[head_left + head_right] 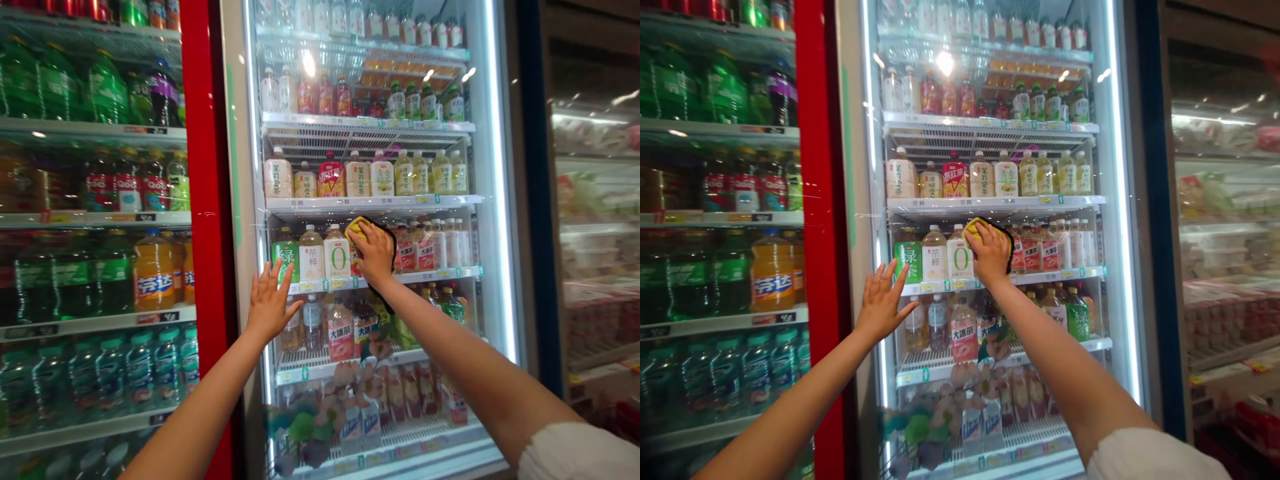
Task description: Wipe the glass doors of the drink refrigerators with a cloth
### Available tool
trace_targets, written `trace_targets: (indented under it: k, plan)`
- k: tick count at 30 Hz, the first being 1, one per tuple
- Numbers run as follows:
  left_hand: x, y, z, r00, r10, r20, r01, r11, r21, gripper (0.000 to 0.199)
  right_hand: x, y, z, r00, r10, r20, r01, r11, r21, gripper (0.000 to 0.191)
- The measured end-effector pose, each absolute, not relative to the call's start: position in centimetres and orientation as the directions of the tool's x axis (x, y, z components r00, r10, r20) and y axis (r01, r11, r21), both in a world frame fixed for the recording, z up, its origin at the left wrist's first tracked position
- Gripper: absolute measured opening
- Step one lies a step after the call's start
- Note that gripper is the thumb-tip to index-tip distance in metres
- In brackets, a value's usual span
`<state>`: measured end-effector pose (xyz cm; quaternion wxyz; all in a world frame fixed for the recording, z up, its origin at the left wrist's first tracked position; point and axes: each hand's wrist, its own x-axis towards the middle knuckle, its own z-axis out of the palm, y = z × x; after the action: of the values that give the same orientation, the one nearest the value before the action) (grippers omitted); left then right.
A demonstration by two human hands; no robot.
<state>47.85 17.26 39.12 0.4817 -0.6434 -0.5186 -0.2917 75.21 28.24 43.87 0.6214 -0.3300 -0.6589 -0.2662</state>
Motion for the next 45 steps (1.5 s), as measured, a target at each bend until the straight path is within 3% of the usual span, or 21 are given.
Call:
trace_targets:
  k: [4, 10, 13, 15, 19, 21, 25, 31, 34, 41, 45]
  plan:
    - [46.6, 16.7, 38.9, 0.297, 0.388, 0.872, 0.944, 0.017, -0.329, 0.087, 68.1, 26.7, 45.3, -0.055, 0.124, 0.991, 0.758, 0.651, -0.039, 0.055]
    - [46.0, 16.5, 38.2, 0.305, 0.405, 0.862, 0.940, 0.016, -0.340, 0.082, 68.5, 25.7, 37.9, -0.401, -0.069, 0.913, 0.658, 0.672, 0.340, 0.048]
    - [45.4, 16.1, 37.9, 0.310, 0.407, 0.860, 0.935, 0.034, -0.353, 0.084, 71.8, 26.5, 36.9, -0.482, -0.120, 0.868, 0.607, 0.668, 0.430, 0.046]
    - [44.8, 15.7, 37.7, 0.315, 0.416, 0.853, 0.929, 0.048, -0.366, 0.086, 72.5, 26.9, 38.5, -0.413, -0.093, 0.906, 0.650, 0.667, 0.365, 0.043]
    - [43.2, 14.8, 37.5, 0.291, 0.426, 0.857, 0.931, 0.079, -0.355, 0.089, 68.6, 26.6, 44.1, -0.136, 0.007, 0.991, 0.736, 0.670, 0.097, 0.045]
    - [42.6, 14.6, 37.4, 0.266, 0.428, 0.864, 0.937, 0.096, -0.336, 0.089, 65.1, 25.7, 45.6, -0.095, 0.032, 0.995, 0.729, 0.683, 0.048, 0.047]
    - [41.8, 14.4, 36.8, 0.248, 0.442, 0.862, 0.942, 0.099, -0.322, 0.086, 61.0, 23.9, 43.5, -0.252, -0.005, 0.968, 0.676, 0.715, 0.180, 0.045]
    - [41.5, 13.8, 36.1, 0.241, 0.467, 0.851, 0.941, 0.102, -0.323, 0.083, 65.5, 24.7, 38.9, -0.636, -0.076, 0.768, 0.479, 0.742, 0.469, 0.043]
    - [41.1, 13.3, 36.1, 0.258, 0.480, 0.838, 0.935, 0.096, -0.342, 0.082, 66.4, 25.3, 40.9, -0.583, -0.075, 0.809, 0.511, 0.741, 0.437, 0.040]
    - [39.6, 12.6, 34.6, 0.232, 0.470, 0.852, 0.938, 0.122, -0.323, 0.095, 58.2, 23.0, 45.2, -0.175, -0.004, 0.985, 0.695, 0.708, 0.126, 0.039]
    - [39.6, 12.5, 33.2, 0.192, 0.469, 0.862, 0.946, 0.145, -0.289, 0.098, 56.2, 22.1, 41.9, -0.373, -0.071, 0.925, 0.632, 0.711, 0.309, 0.037]
